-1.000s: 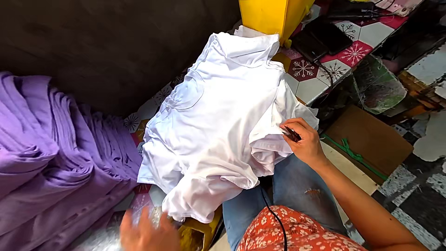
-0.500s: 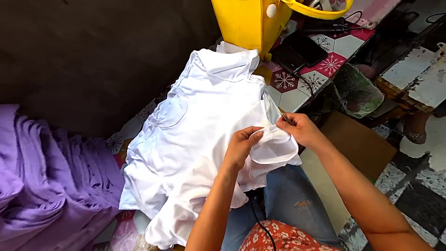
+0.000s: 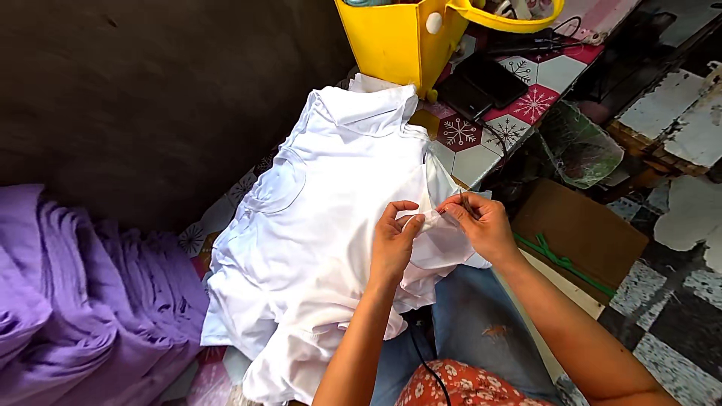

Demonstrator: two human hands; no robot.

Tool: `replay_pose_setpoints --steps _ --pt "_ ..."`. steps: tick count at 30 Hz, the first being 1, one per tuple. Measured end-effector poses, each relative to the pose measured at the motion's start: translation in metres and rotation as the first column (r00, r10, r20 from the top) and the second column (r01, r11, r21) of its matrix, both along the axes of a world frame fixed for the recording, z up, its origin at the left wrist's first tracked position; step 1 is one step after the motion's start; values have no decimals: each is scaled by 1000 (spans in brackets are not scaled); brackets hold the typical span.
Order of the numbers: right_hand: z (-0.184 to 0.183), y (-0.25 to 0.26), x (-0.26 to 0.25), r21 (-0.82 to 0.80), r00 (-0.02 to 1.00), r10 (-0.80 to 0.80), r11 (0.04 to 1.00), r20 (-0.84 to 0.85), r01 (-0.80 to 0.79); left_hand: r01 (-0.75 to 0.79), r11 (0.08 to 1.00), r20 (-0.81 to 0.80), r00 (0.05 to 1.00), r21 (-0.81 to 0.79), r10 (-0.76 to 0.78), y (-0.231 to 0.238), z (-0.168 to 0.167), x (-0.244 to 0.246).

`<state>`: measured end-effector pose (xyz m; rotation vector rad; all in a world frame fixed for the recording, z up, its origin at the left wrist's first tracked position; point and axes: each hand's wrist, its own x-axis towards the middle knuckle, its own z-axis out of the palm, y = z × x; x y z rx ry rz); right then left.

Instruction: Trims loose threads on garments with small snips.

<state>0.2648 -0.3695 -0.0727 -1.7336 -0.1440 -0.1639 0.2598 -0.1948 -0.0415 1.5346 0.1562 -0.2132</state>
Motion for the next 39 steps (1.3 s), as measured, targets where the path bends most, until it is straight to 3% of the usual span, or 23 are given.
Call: replay_pose_setpoints --steps 3,5,9,12,14,16,19,21,24,27,29,31,34,36,39 --pt "-5 -1 0 -103 985 68 993 156 -52 10 1000 7 1000 8 -10 -2 1 0" --pt "-7 2 -1 -168 961 30 986 276 18 12 1000 25 1000 21 -12 -4 2 0" --pt "1 0 -1 -18 991 -57 998 124 60 -35 999 36 999 -13 36 -6 5 1" --pt "-4 1 -3 -186 963 30 982 269 22 -37 999 46 998 -8 37 -6 5 0" --pt "-11 6 -3 -323 893 58 941 447 100 -25 1000 60 998 15 24 -7 7 0" --pt "-15 7 -3 -340 867 46 929 497 145 -15 999 63 998 32 13 -7 7 -1" --pt "-3 5 -4 -98 986 -19 995 163 35 -26 999 55 998 22 25 -8 8 -1" --pt "1 -1 -3 55 1000 26 998 -10 -25 -45 999 42 998 8 45 -8 7 -3" --pt "-7 1 -7 -144 974 56 989 220 -25 -51 999 15 999 11 50 -10 8 -3" --pt "-16 6 -6 -343 869 64 931 491 125 -36 998 20 999 42 35 -12 9 -3" --pt "-14 7 -6 -258 913 5 960 409 111 -25 999 32 999 40 24 -11 8 -3" --pt "-5 4 -5 -89 991 -39 995 128 51 -17 999 49 999 36 16 -10 6 -3" --pt "3 -1 -1 104 985 40 994 -171 -22 7 999 115 993 44 -12 -10 2 -5" --pt "7 -3 -2 59 986 32 998 -164 -22 28 998 169 985 53 -37 -10 -1 -6" --pt "21 -5 -8 -178 998 -43 983 -41 36 59 992 257 963 112 -86 -9 -2 -9"
